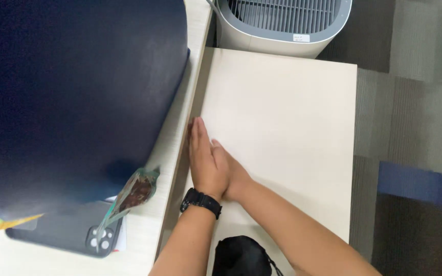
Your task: Cleaning a desk surface and office items using a tissue.
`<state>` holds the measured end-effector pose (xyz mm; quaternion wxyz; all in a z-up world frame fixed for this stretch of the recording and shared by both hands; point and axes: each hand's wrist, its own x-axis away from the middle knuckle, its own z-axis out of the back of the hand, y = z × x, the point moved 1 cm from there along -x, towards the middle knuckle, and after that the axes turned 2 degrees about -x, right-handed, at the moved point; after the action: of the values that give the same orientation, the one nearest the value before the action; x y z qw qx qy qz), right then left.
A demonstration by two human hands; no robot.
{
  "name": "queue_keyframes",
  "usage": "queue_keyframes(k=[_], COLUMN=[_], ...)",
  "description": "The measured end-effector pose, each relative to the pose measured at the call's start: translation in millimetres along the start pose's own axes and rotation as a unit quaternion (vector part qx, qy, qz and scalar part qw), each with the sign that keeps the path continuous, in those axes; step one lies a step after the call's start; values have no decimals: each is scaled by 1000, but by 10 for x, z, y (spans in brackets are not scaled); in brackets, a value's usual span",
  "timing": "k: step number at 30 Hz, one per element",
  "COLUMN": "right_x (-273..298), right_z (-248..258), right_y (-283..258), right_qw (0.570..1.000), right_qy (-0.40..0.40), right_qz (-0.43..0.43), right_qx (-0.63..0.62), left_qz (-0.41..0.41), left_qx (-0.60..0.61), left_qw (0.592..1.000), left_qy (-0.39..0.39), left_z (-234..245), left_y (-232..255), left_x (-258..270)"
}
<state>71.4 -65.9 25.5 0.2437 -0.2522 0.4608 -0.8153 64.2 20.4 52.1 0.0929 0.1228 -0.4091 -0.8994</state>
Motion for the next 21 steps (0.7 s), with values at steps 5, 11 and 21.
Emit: queue_keyframes(k=[5, 11, 21], right_x=[1369, 902, 1435], right_z=[-1362, 226, -170], right_y=[607, 405, -25], right_qw=[903, 959, 951], right_qy=[-29, -141, 84], right_qz=[332, 49, -51], right_qx=[270, 239, 292], left_qz=[46, 17, -19], left_qx=[-60, -95, -108], left_qw=[995, 991, 985], left_qy=[-70, -95, -137], left_z=[-59, -25, -65], left_y=[-17, -62, -23], left_x=[188, 254, 344])
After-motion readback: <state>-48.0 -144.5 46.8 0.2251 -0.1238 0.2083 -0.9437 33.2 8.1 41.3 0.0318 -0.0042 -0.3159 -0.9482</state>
